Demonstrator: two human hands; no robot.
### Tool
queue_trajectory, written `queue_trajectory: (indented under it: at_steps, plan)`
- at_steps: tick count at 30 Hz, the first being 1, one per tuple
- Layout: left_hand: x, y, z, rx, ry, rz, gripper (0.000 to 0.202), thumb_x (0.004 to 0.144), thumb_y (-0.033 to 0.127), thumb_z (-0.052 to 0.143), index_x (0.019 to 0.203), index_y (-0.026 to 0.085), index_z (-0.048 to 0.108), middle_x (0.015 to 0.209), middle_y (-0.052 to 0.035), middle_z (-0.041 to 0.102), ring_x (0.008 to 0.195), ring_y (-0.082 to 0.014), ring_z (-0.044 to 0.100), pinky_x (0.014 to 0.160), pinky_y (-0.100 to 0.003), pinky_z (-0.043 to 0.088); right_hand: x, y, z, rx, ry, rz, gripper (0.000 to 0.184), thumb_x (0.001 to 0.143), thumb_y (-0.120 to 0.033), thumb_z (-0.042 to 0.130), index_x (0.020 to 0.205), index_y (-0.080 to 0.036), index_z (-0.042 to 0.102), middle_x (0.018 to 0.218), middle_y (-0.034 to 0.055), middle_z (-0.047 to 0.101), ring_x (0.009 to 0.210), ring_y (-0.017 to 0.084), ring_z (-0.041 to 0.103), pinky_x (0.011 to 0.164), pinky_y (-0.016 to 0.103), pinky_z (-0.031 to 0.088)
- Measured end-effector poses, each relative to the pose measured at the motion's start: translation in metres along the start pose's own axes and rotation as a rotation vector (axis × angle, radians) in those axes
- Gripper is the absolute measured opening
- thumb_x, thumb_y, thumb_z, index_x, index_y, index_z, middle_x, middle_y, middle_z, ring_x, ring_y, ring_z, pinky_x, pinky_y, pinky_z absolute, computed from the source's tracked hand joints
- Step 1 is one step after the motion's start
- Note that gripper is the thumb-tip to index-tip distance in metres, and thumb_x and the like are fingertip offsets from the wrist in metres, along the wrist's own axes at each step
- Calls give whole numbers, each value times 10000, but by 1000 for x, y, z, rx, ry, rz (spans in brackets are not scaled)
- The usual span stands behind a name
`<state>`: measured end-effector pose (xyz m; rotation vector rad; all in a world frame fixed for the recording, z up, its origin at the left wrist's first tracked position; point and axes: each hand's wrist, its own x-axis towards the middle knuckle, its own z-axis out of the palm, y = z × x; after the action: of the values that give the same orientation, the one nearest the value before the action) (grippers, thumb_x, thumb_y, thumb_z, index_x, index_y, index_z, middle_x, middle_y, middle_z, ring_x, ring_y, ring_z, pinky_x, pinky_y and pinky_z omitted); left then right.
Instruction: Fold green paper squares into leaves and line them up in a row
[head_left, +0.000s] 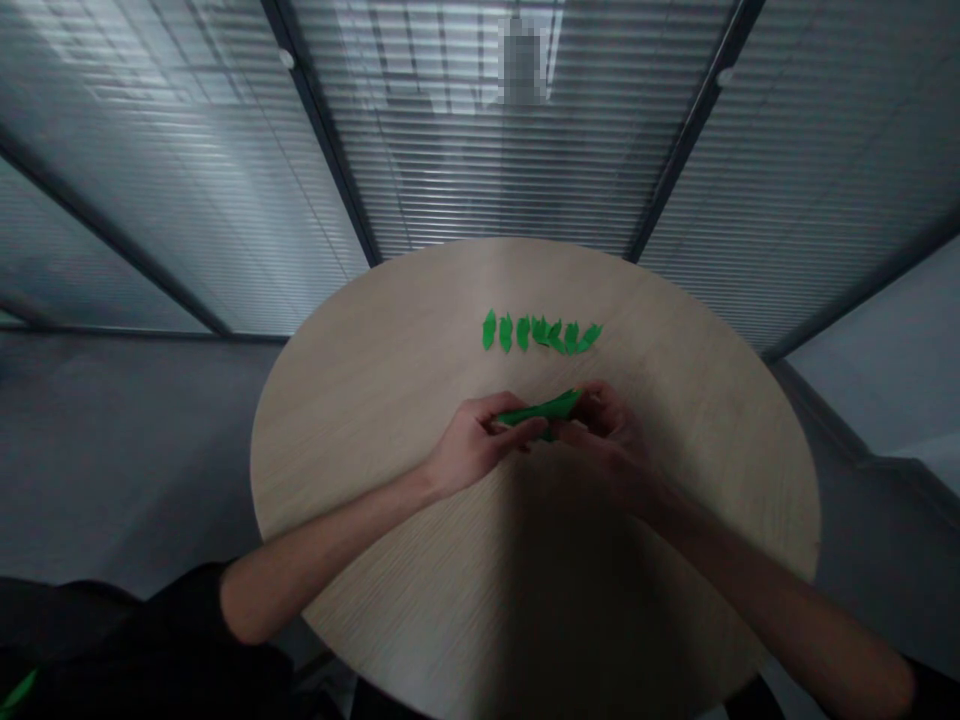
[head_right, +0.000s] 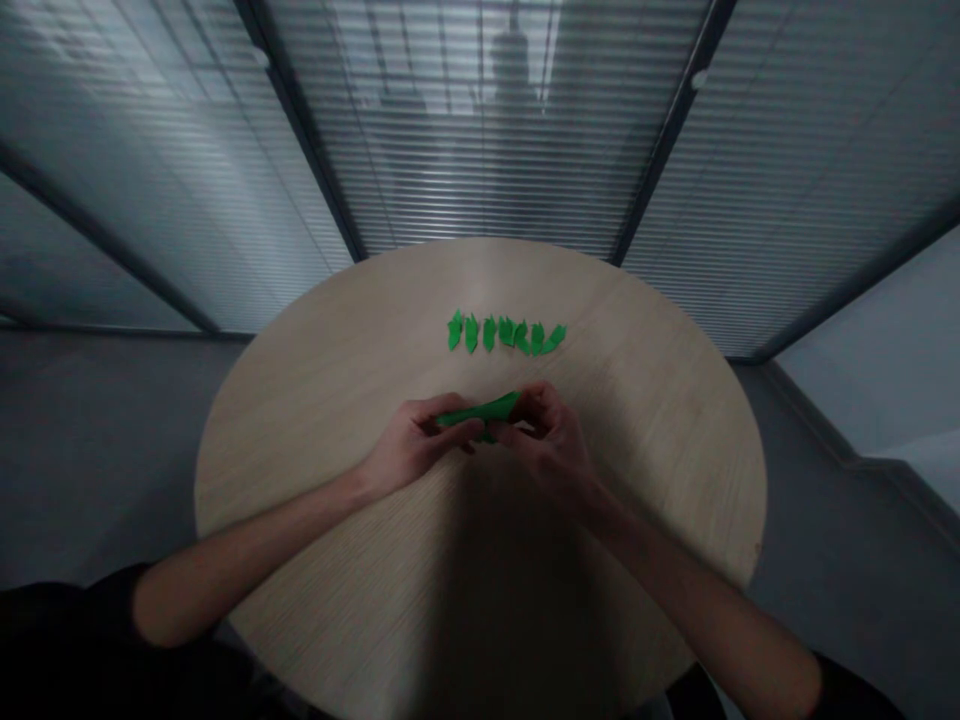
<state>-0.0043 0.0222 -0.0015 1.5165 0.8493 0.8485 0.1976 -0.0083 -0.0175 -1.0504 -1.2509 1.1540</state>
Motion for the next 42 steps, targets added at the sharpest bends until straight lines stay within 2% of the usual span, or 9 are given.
queue_trajectory:
  at_steps: [3, 6, 8, 10, 13, 20, 25, 36, 42]
  plan:
    - [0, 2, 0, -7, 12, 17, 306, 890, 434, 760, 885, 128, 742, 789, -58, 743, 647, -139, 687, 602, -238, 563, 0, -1, 0, 16, -13, 2, 530, 781, -354, 880, 1135, -291, 492, 872, -28, 734, 777, 180, 732, 705, 321, 611]
    - [0, 3, 0, 10, 18, 31, 314, 897, 445, 758, 846, 136, 743, 723, -50, 736, 639, -145, 687, 598, -236, 556, 0, -2, -1, -11, -33, 7, 585, 813, -362, 855, 1265, -285, 491, 875, -20, 738, 778, 180, 735, 697, 316, 611]
    - [0, 2, 0, 20, 26, 39, 318, 898, 450, 759, 834, 139, 742, 711, -51, 738, 636, -145, 687, 584, -229, 542, 0, -3, 0, -25, -50, 4, 466, 841, -390, 828, 1210, -269, 571, 906, 0, 746, 812, 183, 742, 735, 329, 624]
    - [-1, 2, 0, 25, 42, 50, 310, 900, 439, 758, 830, 138, 744, 715, -55, 742, 639, -143, 687, 575, -220, 527, 0, -3, 1, -22, -73, 13, 292, 873, -432, 795, 1049, -245, 657, 916, 17, 750, 826, 185, 745, 763, 337, 636]
    - [-1, 2, 0, 42, 69, 61, 278, 898, 407, 757, 832, 137, 751, 722, -59, 747, 641, -138, 682, 564, -212, 506, 1, -3, 1, -5, -88, 42, 254, 896, -467, 768, 889, -223, 701, 863, 19, 747, 791, 176, 745, 764, 332, 645]
    - [0, 3, 0, 49, 62, 21, 281, 888, 412, 760, 869, 132, 746, 704, -50, 727, 613, -131, 661, 540, -207, 487, 0, -4, 0, -31, -57, 37, 193, 887, -407, 788, 892, -217, 755, 846, 17, 763, 788, 178, 757, 767, 335, 647]
    - [0, 1, 1, 25, 46, 51, 288, 894, 412, 749, 953, 130, 745, 770, -53, 728, 644, -132, 654, 577, -222, 501, -1, -4, 2, -22, -55, 33, 186, 870, -402, 804, 871, -217, 779, 824, 18, 773, 769, 177, 755, 751, 324, 638]
    - [0, 0, 1, 63, 110, 58, 288, 887, 413, 749, 805, 139, 713, 684, -31, 677, 621, -128, 608, 583, -234, 448, 0, -1, 4, 22, -64, 91, 235, 831, -441, 837, 877, -213, 802, 826, 33, 790, 771, 188, 758, 763, 339, 622]
    - [-1, 0, 2, 44, 117, 73, 286, 885, 403, 743, 790, 136, 707, 663, -20, 654, 604, -116, 579, 569, -227, 422, -1, -3, 5, 9, -57, 84, 256, 835, -458, 825, 843, -206, 787, 765, 21, 762, 702, 163, 720, 694, 299, 591]
